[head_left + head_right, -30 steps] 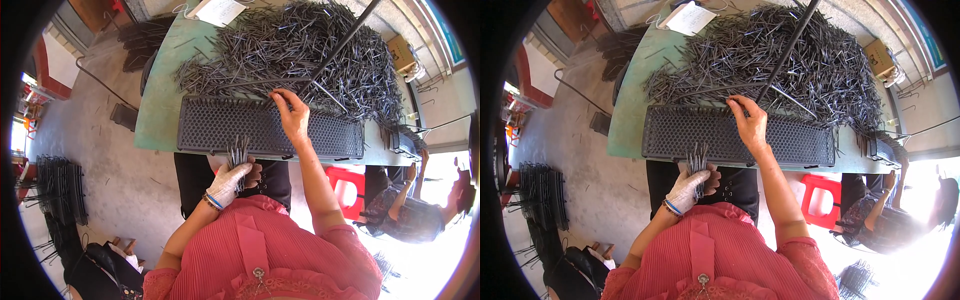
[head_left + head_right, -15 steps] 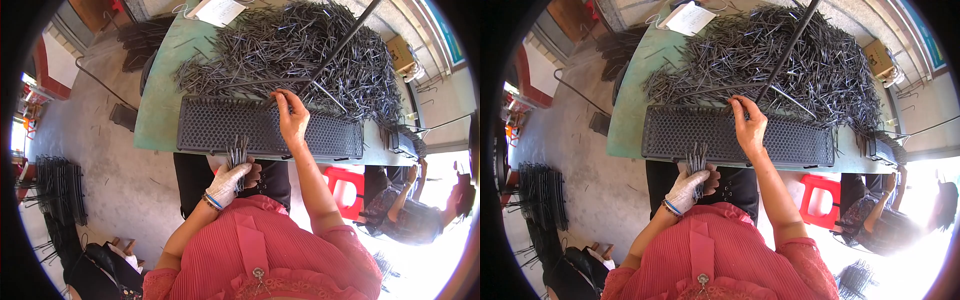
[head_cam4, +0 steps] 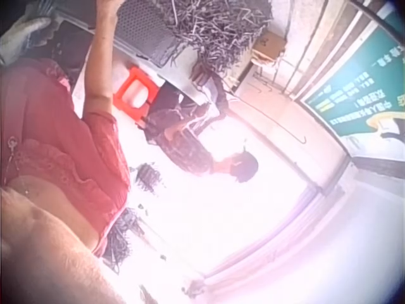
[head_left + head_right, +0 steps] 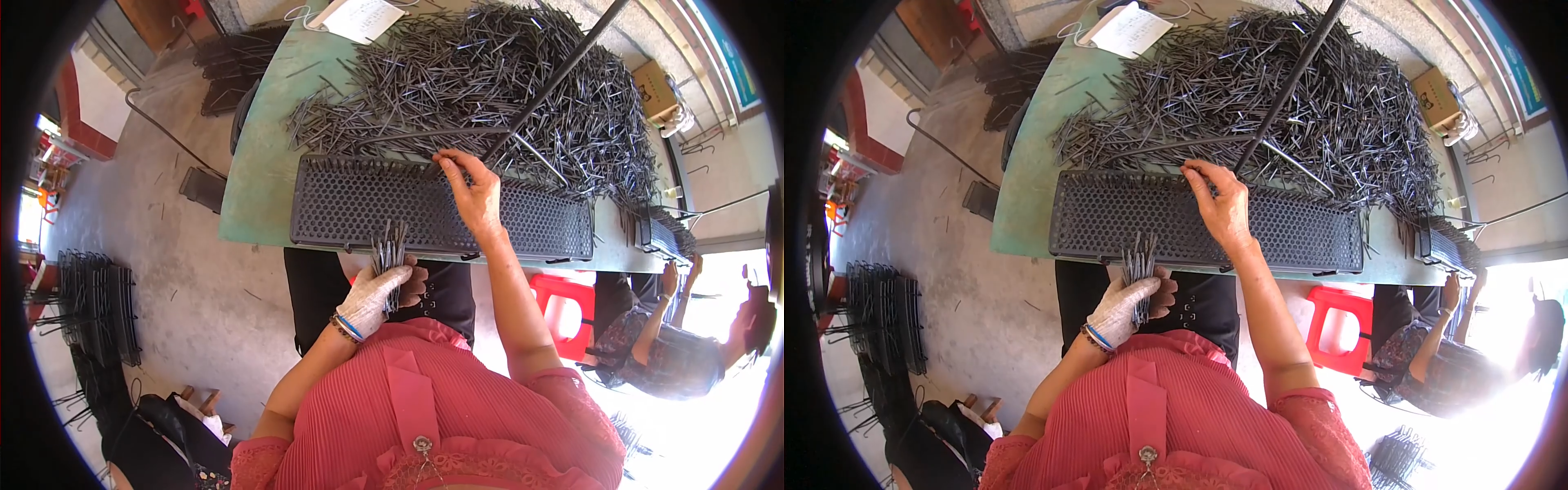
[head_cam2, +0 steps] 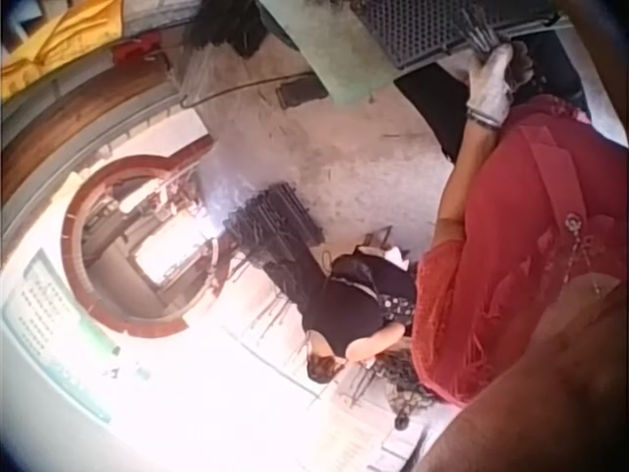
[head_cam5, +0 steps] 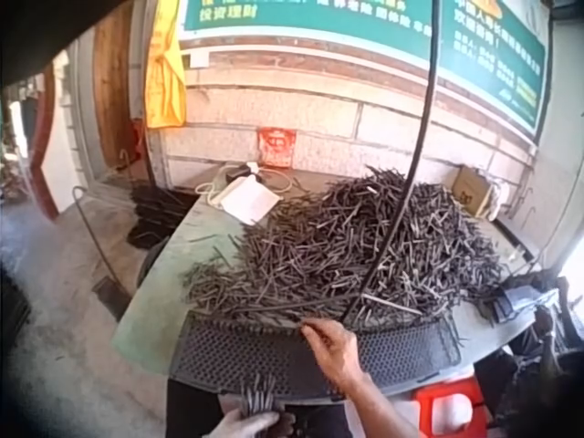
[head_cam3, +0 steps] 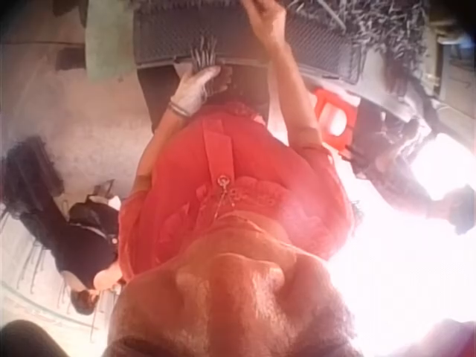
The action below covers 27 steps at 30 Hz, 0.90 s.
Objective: Inserting thin metal rods into a perforated component.
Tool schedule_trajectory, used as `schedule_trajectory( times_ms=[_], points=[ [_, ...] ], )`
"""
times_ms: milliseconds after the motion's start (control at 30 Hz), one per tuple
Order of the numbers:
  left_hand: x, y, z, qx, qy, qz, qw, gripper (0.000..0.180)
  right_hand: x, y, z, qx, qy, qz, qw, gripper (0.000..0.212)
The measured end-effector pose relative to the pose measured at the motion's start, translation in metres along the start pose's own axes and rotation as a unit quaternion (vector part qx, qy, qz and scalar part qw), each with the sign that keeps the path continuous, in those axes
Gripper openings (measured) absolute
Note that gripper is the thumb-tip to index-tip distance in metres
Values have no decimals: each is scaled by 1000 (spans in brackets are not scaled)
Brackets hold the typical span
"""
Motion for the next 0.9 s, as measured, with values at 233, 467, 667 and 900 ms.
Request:
schedule_trajectory(
  times_ms=[233,467,667,900],
  points=[
    [-1,0,0,-6,0,-5,1000,27,4,3,7,-9,10,7,1000,17],
    [1,1,-1,-8,-1,-4,1000,27,6,1,10,28,12,-2,1000,16],
    [0,0,0,-5,1,0,1000,28,5,3,8,13,33,-5,999,14],
    [5,1,-1,-11,-8,18,1000,32,6,-1,14,-43,70,14,997,13]
  ],
)
Point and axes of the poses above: each hand's wrist, its own y-axis away from the middle knuckle, its own x-axis out of the palm, z = x × y, the point moved 4 cm from there along -y, towards the middle knuckle, and after that the axes turned 3 degrees about -z, right-handed, at the moved point
